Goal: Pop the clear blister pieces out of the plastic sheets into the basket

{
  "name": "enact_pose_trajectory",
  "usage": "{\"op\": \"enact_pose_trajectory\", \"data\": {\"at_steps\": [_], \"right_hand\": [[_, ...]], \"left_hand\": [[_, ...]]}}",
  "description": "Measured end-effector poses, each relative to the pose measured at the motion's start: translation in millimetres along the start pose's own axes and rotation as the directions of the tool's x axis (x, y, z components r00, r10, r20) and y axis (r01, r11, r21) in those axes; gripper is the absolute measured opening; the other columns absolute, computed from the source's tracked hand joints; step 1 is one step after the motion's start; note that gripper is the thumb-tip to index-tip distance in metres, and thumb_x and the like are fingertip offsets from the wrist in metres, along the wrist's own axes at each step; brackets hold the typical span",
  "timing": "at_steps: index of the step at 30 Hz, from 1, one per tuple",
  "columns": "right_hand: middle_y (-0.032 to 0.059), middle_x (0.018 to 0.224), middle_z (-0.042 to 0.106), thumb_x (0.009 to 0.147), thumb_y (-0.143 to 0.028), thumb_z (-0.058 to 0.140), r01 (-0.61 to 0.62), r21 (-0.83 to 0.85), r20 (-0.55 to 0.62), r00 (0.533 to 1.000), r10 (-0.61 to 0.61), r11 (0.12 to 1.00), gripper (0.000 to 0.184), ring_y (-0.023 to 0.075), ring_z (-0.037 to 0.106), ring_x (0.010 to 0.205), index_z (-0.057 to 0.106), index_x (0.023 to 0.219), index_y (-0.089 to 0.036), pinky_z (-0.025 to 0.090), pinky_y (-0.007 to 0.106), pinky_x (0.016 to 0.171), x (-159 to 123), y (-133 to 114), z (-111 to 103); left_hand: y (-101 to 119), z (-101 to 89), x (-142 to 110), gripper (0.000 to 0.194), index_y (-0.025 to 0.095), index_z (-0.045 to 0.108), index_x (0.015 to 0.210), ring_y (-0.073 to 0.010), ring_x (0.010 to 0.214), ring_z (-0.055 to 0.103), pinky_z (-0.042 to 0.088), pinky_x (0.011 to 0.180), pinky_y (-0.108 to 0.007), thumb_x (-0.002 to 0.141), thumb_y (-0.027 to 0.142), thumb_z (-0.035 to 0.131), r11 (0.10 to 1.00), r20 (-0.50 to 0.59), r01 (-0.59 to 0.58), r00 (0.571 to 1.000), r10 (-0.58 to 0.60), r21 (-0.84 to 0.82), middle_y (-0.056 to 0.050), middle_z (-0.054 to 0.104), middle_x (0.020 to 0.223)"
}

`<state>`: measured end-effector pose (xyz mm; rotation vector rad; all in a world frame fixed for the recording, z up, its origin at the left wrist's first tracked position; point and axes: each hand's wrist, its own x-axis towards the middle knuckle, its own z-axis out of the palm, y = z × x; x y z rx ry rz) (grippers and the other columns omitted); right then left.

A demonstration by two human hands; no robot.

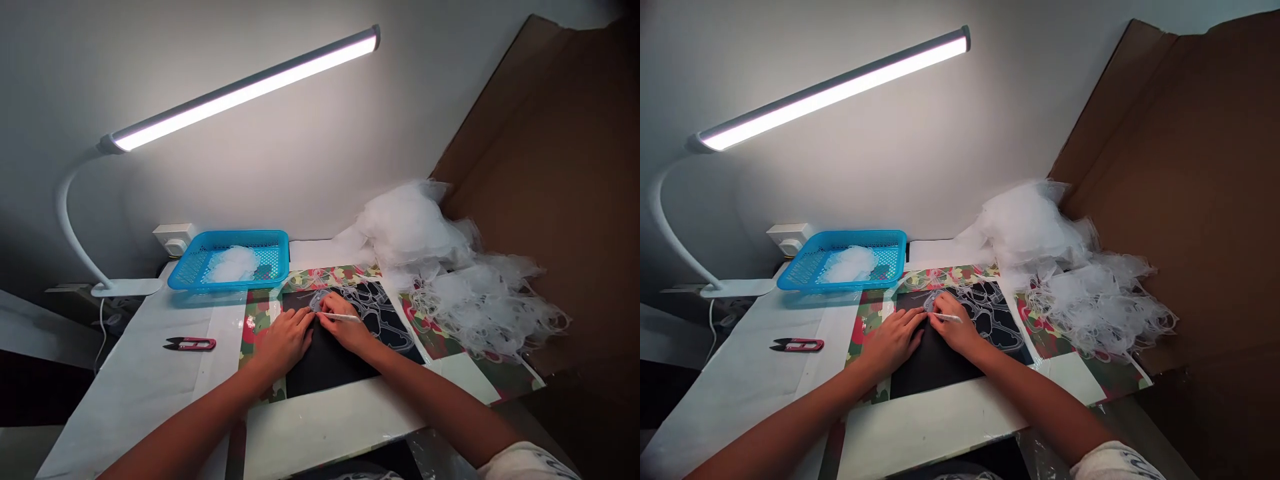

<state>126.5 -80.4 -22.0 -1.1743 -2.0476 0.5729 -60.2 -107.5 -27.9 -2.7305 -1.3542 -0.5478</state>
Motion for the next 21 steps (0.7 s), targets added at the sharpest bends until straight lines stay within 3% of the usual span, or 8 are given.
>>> {"op": "enact_pose_trajectory", "data": {"at_steps": [13,21], "right_hand": [[0.003,0.086,0.056,0.088,-0.016,0.051,0.024,-0.011,0.017,1.0,-0.023,1.0,0.014,0.017,0.054,0.076,0.048,0.075,-0.022,0.044,0.03,0.07,-2.0,0.3,3.2],[0.0019,0.087,0.058,0.088,-0.017,0.054,-0.027,0.04,-0.003,1.0,0.027,0.999,0.018,0.0159,0.055,0.075,0.047,0.071,-0.021,0.043,0.03,0.069,-1.0,1.0,1.3]], "left_hand": [[1.3,2.9,-0.8,0.031,0.018,0.061,0.121,-0.0249,0.098,0.062,0.048,0.09,-0.043,0.094,0.023,0.046,1.0,0.027,0.015,1.0,-0.015,0.003,-0.01,0.064,0.124],[-0.4,5.0,-1.8,0.032,0.018,0.059,0.124,-0.0247,0.102,0.062,0.047,0.092,-0.043,0.096,0.024,0.045,1.0,0.017,0.003,1.0,-0.003,0.012,-0.01,0.064,0.126]]}}
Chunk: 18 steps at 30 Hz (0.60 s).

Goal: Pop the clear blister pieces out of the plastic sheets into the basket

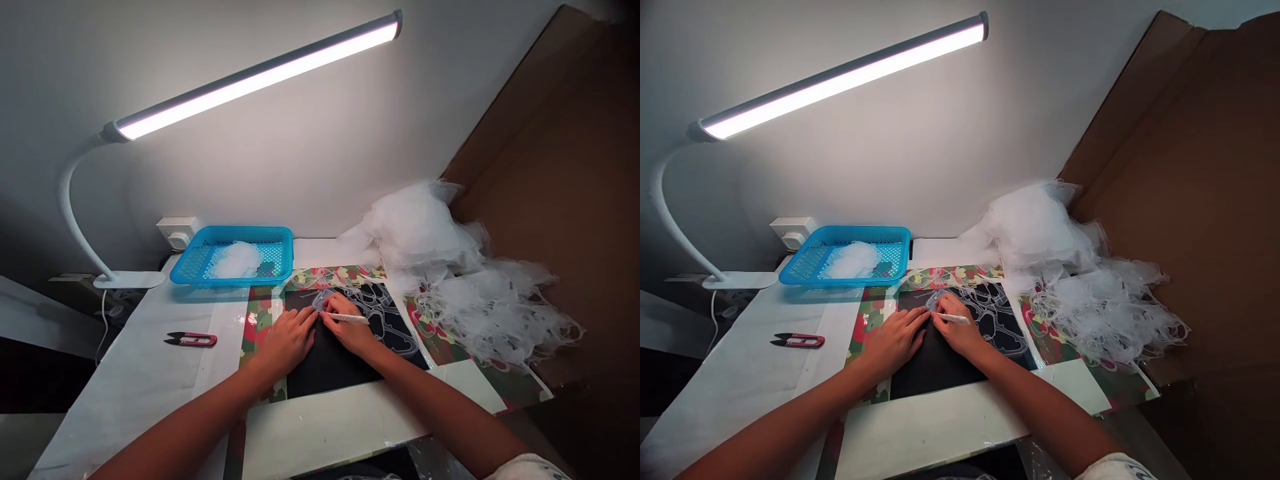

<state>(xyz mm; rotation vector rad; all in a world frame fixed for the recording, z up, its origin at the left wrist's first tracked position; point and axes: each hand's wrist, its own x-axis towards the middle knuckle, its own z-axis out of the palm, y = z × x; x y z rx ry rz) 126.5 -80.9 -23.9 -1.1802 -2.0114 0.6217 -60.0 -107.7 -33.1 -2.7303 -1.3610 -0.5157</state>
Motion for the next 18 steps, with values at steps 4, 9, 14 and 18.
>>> {"op": "enact_pose_trajectory", "data": {"at_steps": [4,9,14,18], "right_hand": [[0.0018,0.086,0.059,0.089,-0.019,0.054,0.001,-0.014,-0.008,1.0,-0.001,1.0,0.019,0.0162,0.055,0.076,0.047,0.071,-0.022,0.043,0.03,0.069,0.4,-0.3,1.9],[0.0032,0.085,0.058,0.089,-0.016,0.051,0.046,-0.158,0.013,0.999,-0.045,0.986,0.016,0.0184,0.055,0.078,0.049,0.074,-0.022,0.045,0.032,0.072,1.1,-1.9,4.7],[0.0055,0.09,0.06,0.09,-0.012,0.048,0.11,-0.248,0.083,0.992,-0.092,0.962,0.017,0.0208,0.057,0.085,0.051,0.077,-0.022,0.049,0.035,0.076,-3.9,1.1,4.9],[0.0093,0.092,0.064,0.093,-0.014,0.046,0.193,-0.39,0.094,0.981,-0.17,0.9,0.016,0.0242,0.059,0.088,0.057,0.083,-0.02,0.05,0.038,0.077,-5.9,1.7,12.0]], "left_hand": [[-0.4,0.2,0.5,0.033,0.015,0.058,0.126,-0.0257,0.104,0.062,0.047,0.091,-0.043,0.096,0.023,0.044,1.0,0.023,0.002,1.0,-0.002,0.0,-0.012,0.063,0.126],[2.7,-4.5,2.6,0.031,0.014,0.061,0.121,-0.0256,0.101,0.063,0.047,0.091,-0.043,0.095,0.02,0.045,1.0,0.065,0.007,0.998,-0.008,0.023,-0.013,0.064,0.125],[3.6,-2.9,1.8,0.037,0.013,0.058,0.127,-0.0264,0.101,0.063,0.046,0.09,-0.043,0.093,0.017,0.045,0.999,0.097,-0.002,0.995,-0.002,0.048,-0.014,0.061,0.132],[2.0,-2.6,1.4,0.037,0.011,0.06,0.124,-0.0275,0.102,0.063,0.047,0.09,-0.044,0.09,0.014,0.045,0.999,0.132,-0.02,0.991,0.014,0.044,-0.016,0.06,0.132]]}}
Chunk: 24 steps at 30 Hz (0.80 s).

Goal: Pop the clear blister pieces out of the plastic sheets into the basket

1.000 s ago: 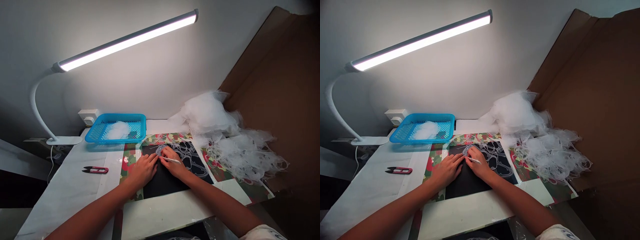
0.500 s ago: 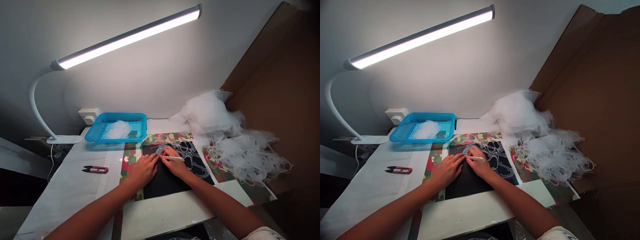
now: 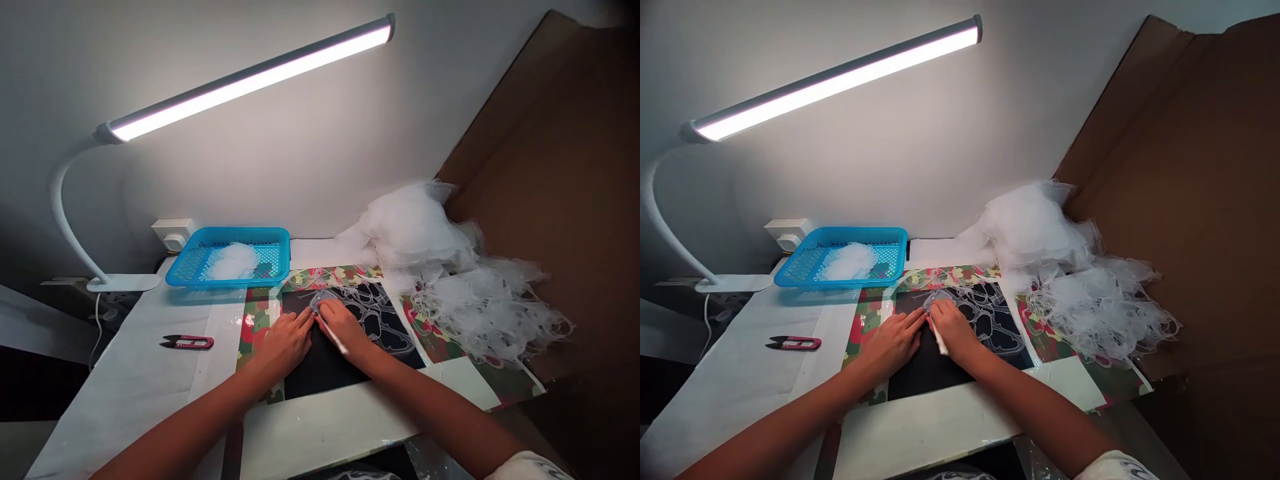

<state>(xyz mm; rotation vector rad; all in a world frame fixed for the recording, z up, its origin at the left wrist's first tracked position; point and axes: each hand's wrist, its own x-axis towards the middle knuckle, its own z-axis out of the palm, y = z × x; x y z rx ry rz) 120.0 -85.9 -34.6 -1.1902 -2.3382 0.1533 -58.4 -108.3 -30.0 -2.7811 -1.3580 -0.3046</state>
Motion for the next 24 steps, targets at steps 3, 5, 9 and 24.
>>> {"op": "enact_pose_trajectory", "data": {"at_steps": [3,5,9,24], "right_hand": [[0.0089,0.084,0.066,0.095,-0.015,0.043,-0.003,-0.016,-0.023,1.0,0.002,1.0,0.022,0.0238,0.06,0.082,0.061,0.083,-0.02,0.05,0.037,0.075,2.1,5.9,-10.2],[0.0074,0.084,0.068,0.096,-0.022,0.043,-0.122,0.119,-0.126,0.982,0.137,0.985,0.022,0.0217,0.061,0.078,0.062,0.085,-0.02,0.05,0.035,0.074,0.6,21.6,-28.9],[0.0024,0.073,0.068,0.087,-0.044,0.059,-0.361,0.578,-0.345,0.704,0.62,0.732,0.028,0.0186,0.063,0.068,0.056,0.07,-0.021,0.05,0.031,0.067,-14.8,68.0,-71.6],[0.0033,0.104,0.072,0.086,-0.035,0.062,-0.287,0.752,0.126,0.946,0.297,0.594,0.023,0.0199,0.065,0.09,0.056,0.069,-0.021,0.046,0.033,0.08,-39.1,-19.4,-71.3]], "left_hand": [[-0.3,-1.9,0.6,0.041,0.01,0.058,0.127,-0.0287,0.103,0.063,0.046,0.091,-0.045,0.088,0.013,0.046,1.0,0.03,-0.004,1.0,0.003,0.02,-0.017,0.058,0.134],[0.6,-3.0,0.8,0.044,0.009,0.056,0.13,-0.0291,0.105,0.062,0.046,0.091,-0.046,0.087,0.013,0.046,1.0,0.046,-0.003,0.999,0.002,0.031,-0.018,0.056,0.137],[3.9,-7.1,1.6,0.046,0.01,0.056,0.131,-0.0277,0.103,0.063,0.046,0.09,-0.043,0.086,0.012,0.048,0.999,0.086,0.008,0.996,-0.012,0.045,-0.017,0.055,0.138],[-0.5,-33.4,43.7,0.047,0.012,0.068,0.081,-0.014,0.062,0.054,0.038,0.058,-0.024,0.074,0.059,0.065,0.223,0.42,0.431,0.903,-0.094,-0.875,-0.005,0.068,0.076]]}}
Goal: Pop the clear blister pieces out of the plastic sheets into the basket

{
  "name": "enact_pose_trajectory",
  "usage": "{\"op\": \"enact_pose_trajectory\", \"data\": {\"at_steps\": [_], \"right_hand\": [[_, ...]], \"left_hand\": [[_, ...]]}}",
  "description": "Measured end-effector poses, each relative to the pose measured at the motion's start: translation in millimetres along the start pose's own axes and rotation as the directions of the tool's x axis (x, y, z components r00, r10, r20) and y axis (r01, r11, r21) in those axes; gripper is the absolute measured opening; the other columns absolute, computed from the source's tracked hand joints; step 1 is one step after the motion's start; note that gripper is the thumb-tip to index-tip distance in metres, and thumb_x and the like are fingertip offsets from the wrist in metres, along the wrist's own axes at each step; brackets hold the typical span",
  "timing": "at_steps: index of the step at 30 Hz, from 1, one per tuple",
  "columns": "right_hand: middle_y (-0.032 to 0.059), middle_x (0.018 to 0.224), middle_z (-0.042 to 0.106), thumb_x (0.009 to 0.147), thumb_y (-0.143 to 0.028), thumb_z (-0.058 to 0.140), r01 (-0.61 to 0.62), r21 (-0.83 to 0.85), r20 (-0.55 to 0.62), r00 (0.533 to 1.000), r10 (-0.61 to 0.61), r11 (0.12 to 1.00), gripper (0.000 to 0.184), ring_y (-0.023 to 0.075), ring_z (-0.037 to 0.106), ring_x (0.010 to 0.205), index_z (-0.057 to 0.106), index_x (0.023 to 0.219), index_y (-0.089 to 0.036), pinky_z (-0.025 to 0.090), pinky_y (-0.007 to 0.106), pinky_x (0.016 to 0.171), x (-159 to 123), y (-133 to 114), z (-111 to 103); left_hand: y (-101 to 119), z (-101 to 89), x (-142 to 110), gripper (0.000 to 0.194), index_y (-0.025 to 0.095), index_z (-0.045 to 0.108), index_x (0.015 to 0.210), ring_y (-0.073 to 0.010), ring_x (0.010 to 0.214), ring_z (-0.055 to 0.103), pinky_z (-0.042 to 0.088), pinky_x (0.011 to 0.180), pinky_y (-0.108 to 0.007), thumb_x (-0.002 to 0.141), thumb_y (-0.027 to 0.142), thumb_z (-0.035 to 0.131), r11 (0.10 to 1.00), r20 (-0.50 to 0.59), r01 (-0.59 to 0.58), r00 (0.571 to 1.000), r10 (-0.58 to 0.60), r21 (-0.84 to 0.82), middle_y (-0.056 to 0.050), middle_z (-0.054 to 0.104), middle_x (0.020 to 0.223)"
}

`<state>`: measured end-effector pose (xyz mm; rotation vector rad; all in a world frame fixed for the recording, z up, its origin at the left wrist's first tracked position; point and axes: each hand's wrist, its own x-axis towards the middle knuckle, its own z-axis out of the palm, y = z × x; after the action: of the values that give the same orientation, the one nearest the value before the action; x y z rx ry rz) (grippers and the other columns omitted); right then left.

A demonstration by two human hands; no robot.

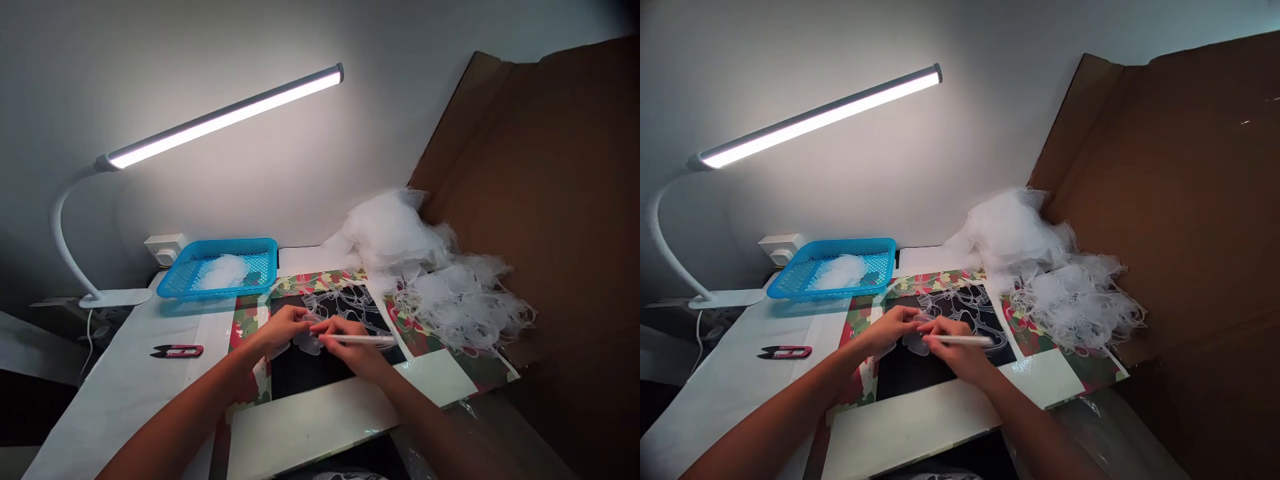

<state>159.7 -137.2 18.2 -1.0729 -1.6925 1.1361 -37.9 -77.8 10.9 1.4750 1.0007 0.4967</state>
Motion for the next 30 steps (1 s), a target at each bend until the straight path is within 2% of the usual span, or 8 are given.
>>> {"op": "enact_pose_trajectory", "data": {"at_steps": [3,8,12,16,19,23,27,30], "right_hand": [[0.0038,0.105,0.071,0.08,-0.044,0.067,-0.141,0.27,-0.12,0.977,0.178,0.953,0.032,0.0151,0.061,0.076,0.051,0.065,-0.02,0.044,0.028,0.066,13.6,4.8,-16.4],[0.0022,0.077,0.069,0.071,-0.05,0.074,-0.357,0.422,0.125,0.933,0.337,0.833,0.041,0.0077,0.048,0.05,0.048,0.066,-0.019,0.025,0.021,0.044,25.6,5.5,-25.5],[-0.0057,0.054,0.055,0.073,-0.051,0.072,-0.281,0.376,0.083,0.959,0.27,0.883,0.039,0.008,0.046,0.044,0.049,0.066,-0.02,0.025,0.021,0.042,25.4,4.1,-6.0],[-0.0064,0.051,0.053,0.075,-0.047,0.07,-0.133,0.22,-0.163,0.972,0.171,0.966,0.036,0.0084,0.045,0.044,0.05,0.061,-0.021,0.033,0.022,0.045,28.4,12.6,1.0],[-0.0064,0.044,0.05,0.074,-0.046,0.07,-0.135,0.189,-0.374,0.906,0.198,0.973,0.034,0.0095,0.044,0.04,0.051,0.062,-0.021,0.029,0.021,0.039,29.0,25.0,-19.0],[-0.0012,0.061,0.066,0.064,-0.043,0.078,-0.079,0.405,-0.557,0.768,0.315,0.911,0.035,0.011,0.057,0.047,0.051,0.064,-0.02,0.037,0.019,0.04,14.2,38.1,-67.7],[0.0018,0.077,0.073,0.055,-0.033,0.084,0.013,0.552,-0.62,0.676,0.4,0.834,0.037,0.0172,0.07,0.064,0.052,0.067,-0.021,0.048,0.021,0.045,-12.6,38.0,-117.9],[0.0038,0.084,0.074,0.057,-0.029,0.083,0.096,0.491,-0.707,0.625,0.332,0.866,0.035,0.0219,0.073,0.078,0.05,0.066,-0.023,0.055,0.026,0.053,-26.7,28.4,-154.9]], "left_hand": [[-7.4,3.1,-5.8,0.036,0.014,0.068,0.093,-0.0162,0.07,0.057,0.039,0.061,-0.023,0.079,0.048,0.063,0.987,-0.042,-0.064,0.997,0.071,0.151,-0.004,0.068,0.083],[-7.2,7.9,-12.5,0.04,0.017,0.07,0.08,-0.0131,0.057,0.047,0.03,0.054,-0.023,0.09,0.047,0.047,0.834,-0.106,-0.07,0.983,0.152,0.548,-0.001,0.063,0.066],[1.6,15.2,-17.1,0.041,0.019,0.073,0.08,-0.014,0.052,0.046,0.025,0.053,-0.025,0.093,0.045,0.043,0.686,-0.135,-0.033,0.972,0.19,0.727,-0.003,0.063,0.062],[7.3,21.2,-26.0,0.042,0.022,0.075,0.081,-0.0163,0.054,0.052,0.025,0.054,-0.026,0.095,0.044,0.042,0.62,-0.185,-0.003,0.954,0.238,0.784,-0.005,0.066,0.064],[5.9,18.9,-34.2,0.043,0.023,0.075,0.084,-0.0147,0.054,0.05,0.025,0.054,-0.025,0.094,0.05,0.044,0.739,-0.26,-0.03,0.926,0.275,0.673,-0.002,0.063,0.061],[2.3,7.2,-42.8,0.044,0.017,0.075,0.081,-0.0134,0.058,0.048,0.031,0.053,-0.022,0.088,0.055,0.053,0.963,-0.339,-0.109,0.921,0.192,0.248,-0.001,0.062,0.066],[2.5,-1.5,-47.6,0.041,0.014,0.075,0.088,-0.0135,0.064,0.052,0.04,0.058,-0.022,0.081,0.053,0.066,0.977,-0.33,-0.139,0.941,0.079,-0.163,-0.004,0.066,0.075],[2.8,-1.8,-48.2,0.042,0.013,0.075,0.092,-0.0138,0.066,0.056,0.045,0.061,-0.023,0.075,0.052,0.073,0.936,-0.311,-0.13,0.95,0.024,-0.326,-0.005,0.069,0.077]]}}
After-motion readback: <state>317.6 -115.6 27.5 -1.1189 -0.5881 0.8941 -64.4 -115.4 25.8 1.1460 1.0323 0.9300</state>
